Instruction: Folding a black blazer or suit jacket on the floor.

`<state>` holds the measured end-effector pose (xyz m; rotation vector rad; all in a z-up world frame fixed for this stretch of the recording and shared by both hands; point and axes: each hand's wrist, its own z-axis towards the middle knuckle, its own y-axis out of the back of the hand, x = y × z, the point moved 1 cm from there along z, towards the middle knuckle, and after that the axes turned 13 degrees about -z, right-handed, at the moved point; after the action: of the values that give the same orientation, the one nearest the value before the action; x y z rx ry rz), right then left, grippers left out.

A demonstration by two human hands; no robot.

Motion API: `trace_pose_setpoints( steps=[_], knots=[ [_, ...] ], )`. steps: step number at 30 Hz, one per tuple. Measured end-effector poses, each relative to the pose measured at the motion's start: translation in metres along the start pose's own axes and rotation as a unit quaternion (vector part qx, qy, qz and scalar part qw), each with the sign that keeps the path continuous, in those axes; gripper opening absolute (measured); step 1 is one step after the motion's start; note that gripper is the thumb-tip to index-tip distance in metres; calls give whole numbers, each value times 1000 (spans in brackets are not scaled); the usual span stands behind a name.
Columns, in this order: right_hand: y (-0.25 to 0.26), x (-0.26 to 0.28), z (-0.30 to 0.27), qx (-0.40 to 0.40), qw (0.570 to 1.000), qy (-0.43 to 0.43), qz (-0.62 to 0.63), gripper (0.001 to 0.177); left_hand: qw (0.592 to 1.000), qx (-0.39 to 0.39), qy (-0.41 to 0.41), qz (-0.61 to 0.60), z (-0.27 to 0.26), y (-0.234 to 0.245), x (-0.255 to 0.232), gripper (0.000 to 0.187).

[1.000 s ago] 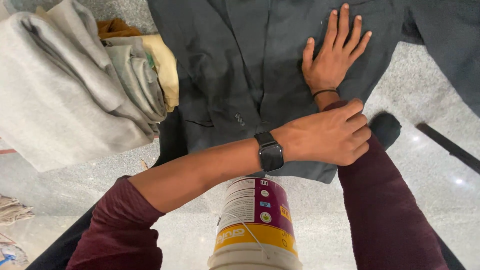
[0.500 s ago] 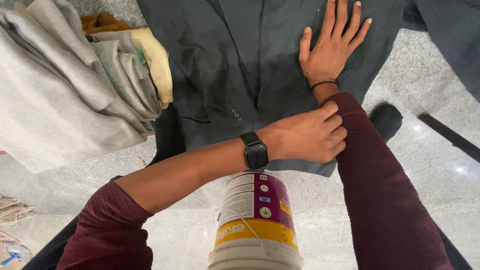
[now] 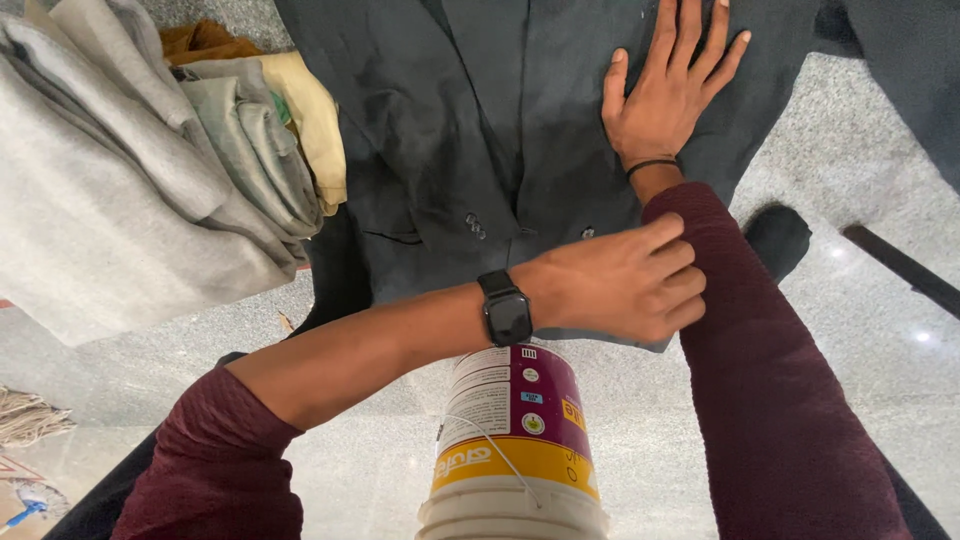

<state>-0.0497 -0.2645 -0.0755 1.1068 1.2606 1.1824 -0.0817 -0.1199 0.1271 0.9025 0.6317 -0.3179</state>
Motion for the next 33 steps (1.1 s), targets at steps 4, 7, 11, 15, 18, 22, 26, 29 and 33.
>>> trace_pose_setpoints(
  steps=[4,7,11,15,18,22,26,29,33],
  knots=[
    [9,1,3,35,999,-13,25,64,1000,-24,1,-2,-20,7,18,7],
    [9,2,5,34,999,-17,31,64,990,56,104,80,-41,12,42,22],
    [3,-1,3,18,999,-8,39,65,836,218,465,191,-113,6,77,125],
    [-2,-2,1,21,1000,3,21,65,750,299,522,275,-146,7,96,155],
    [-7,-2,0,19,1000,4,8,64,716,363,582,133,-154,-5,103,162],
    [-6,-2,0,-8,1000,6,7,66,716,356,567,199,-158,-13,104,165],
    [-1,-1,1,3,1000,5,10,66,695,381,583,179,-153,-12,106,158],
    [5,-1,1,25,1000,-2,16,67,694,384,576,201,-156,-20,105,149],
    [-4,-2,0,-3,1000,5,7,68,700,364,574,219,-163,-25,109,136]
  ],
)
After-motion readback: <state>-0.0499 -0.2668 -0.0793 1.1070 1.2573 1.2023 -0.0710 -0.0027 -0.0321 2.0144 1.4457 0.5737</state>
